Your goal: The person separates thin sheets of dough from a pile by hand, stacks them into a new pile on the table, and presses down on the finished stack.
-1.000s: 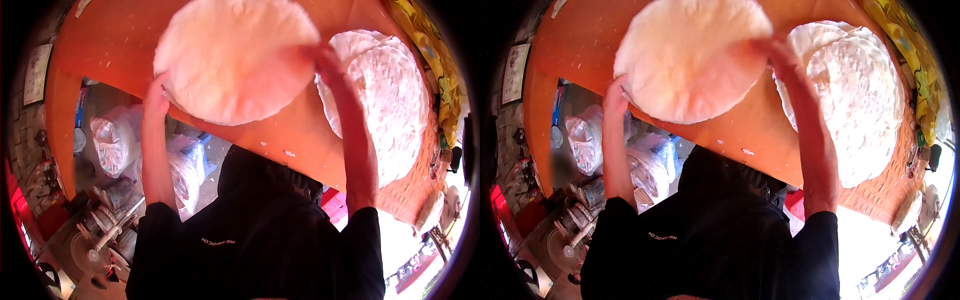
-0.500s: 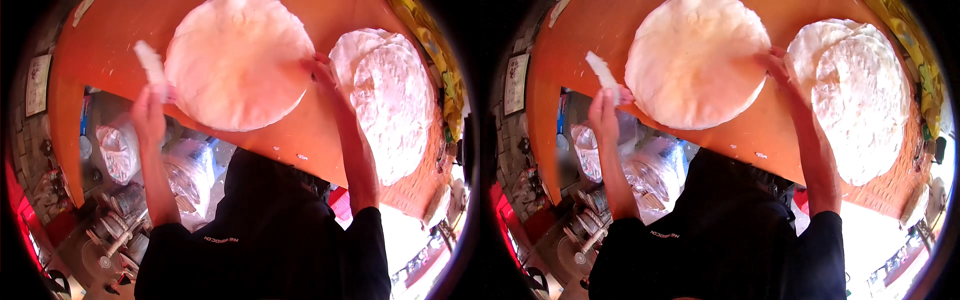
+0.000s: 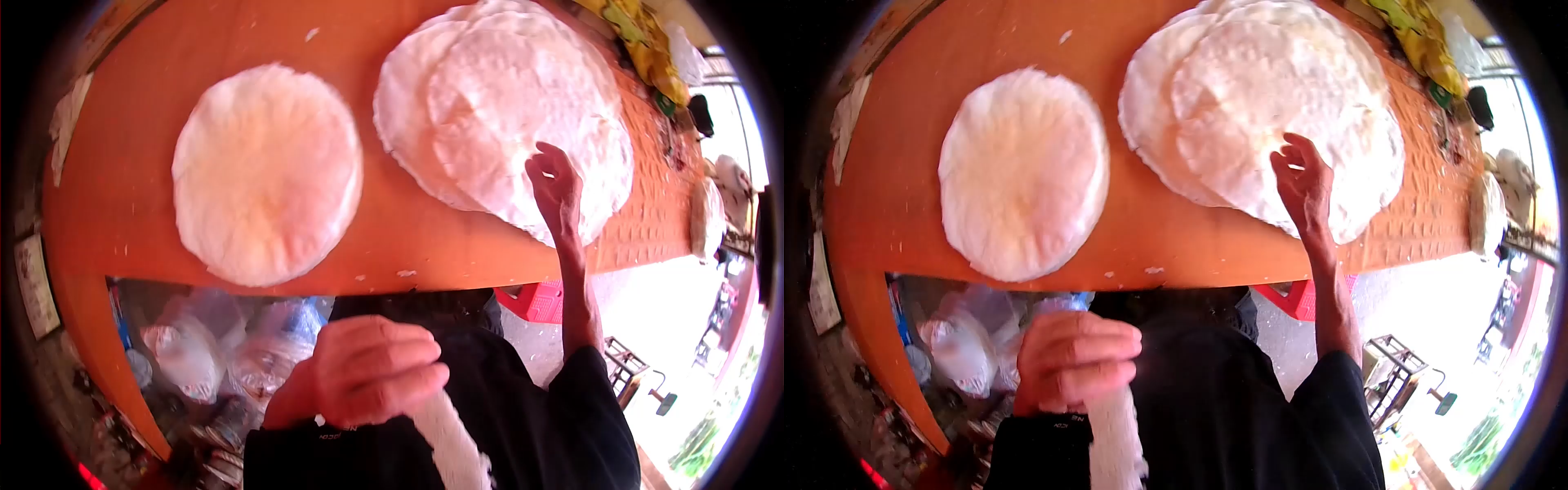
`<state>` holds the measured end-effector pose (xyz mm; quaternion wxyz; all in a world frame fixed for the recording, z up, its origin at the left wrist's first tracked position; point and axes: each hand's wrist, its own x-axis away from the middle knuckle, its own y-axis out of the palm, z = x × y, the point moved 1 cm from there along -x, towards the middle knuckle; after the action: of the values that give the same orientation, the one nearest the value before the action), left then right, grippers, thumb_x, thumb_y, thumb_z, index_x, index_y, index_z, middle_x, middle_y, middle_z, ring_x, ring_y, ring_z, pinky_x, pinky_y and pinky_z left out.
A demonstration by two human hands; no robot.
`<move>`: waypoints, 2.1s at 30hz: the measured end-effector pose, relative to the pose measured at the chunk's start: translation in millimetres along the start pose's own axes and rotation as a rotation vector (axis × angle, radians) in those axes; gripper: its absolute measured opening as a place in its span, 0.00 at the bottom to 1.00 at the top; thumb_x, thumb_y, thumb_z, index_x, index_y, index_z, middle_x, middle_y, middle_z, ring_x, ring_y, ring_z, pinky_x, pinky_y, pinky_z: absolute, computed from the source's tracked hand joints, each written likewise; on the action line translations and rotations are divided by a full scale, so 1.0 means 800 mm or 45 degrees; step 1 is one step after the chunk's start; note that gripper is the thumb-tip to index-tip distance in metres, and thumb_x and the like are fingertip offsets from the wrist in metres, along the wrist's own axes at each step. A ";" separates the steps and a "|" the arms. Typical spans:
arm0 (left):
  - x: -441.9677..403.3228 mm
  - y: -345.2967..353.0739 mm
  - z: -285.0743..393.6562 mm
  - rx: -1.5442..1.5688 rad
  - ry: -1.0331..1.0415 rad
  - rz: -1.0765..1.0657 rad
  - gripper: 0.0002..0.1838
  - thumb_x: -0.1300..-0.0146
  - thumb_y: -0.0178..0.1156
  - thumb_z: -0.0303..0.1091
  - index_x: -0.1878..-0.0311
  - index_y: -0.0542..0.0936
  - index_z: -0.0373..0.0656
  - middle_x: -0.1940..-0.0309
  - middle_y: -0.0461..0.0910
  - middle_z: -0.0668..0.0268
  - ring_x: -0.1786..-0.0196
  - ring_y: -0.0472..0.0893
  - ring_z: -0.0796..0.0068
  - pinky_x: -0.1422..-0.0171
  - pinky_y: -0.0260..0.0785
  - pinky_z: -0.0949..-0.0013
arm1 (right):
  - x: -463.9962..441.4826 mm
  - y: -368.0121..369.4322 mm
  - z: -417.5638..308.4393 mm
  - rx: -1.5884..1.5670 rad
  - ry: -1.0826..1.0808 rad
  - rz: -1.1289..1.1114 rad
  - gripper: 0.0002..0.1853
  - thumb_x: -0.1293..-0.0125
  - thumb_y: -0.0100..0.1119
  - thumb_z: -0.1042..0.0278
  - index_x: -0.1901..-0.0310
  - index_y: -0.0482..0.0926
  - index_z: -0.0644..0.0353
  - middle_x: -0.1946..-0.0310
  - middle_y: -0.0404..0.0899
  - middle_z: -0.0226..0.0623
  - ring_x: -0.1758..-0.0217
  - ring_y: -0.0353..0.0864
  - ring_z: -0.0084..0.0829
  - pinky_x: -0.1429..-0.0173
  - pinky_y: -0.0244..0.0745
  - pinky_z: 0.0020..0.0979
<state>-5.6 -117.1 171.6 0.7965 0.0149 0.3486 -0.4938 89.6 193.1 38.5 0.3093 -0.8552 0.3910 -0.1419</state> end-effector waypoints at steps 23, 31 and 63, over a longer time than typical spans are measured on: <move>0.000 0.126 -0.100 0.718 -1.235 0.636 0.20 0.27 0.40 0.42 0.49 0.73 0.35 0.61 0.80 0.56 0.64 0.81 0.66 0.59 0.73 0.69 | 0.021 -0.057 0.039 0.390 -0.859 -0.205 0.18 0.53 0.70 0.69 0.57 0.81 0.58 0.62 0.81 0.40 0.60 0.79 0.43 0.57 0.76 0.40; -0.008 0.183 -0.167 1.028 -1.421 0.576 0.15 0.27 0.46 0.39 0.53 0.75 0.38 0.63 0.80 0.59 0.63 0.82 0.68 0.60 0.74 0.71 | -0.041 -0.062 0.051 1.058 -0.801 -0.445 0.10 0.45 0.56 0.76 0.62 0.83 0.54 0.74 0.80 0.39 0.71 0.80 0.41 0.66 0.76 0.37; -0.097 0.248 -0.275 1.275 -1.449 0.623 0.12 0.31 0.51 0.31 0.47 0.72 0.39 0.58 0.79 0.62 0.63 0.80 0.73 0.59 0.75 0.72 | -0.051 -0.052 0.080 0.565 -0.895 -0.200 0.24 0.46 0.66 0.65 0.46 0.76 0.60 0.45 0.73 0.45 0.42 0.71 0.47 0.42 0.70 0.41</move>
<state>12.5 125.7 -13.6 0.8366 0.1927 -0.3885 -0.3347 117.7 271.4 16.0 0.5888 -0.7914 0.1554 0.0544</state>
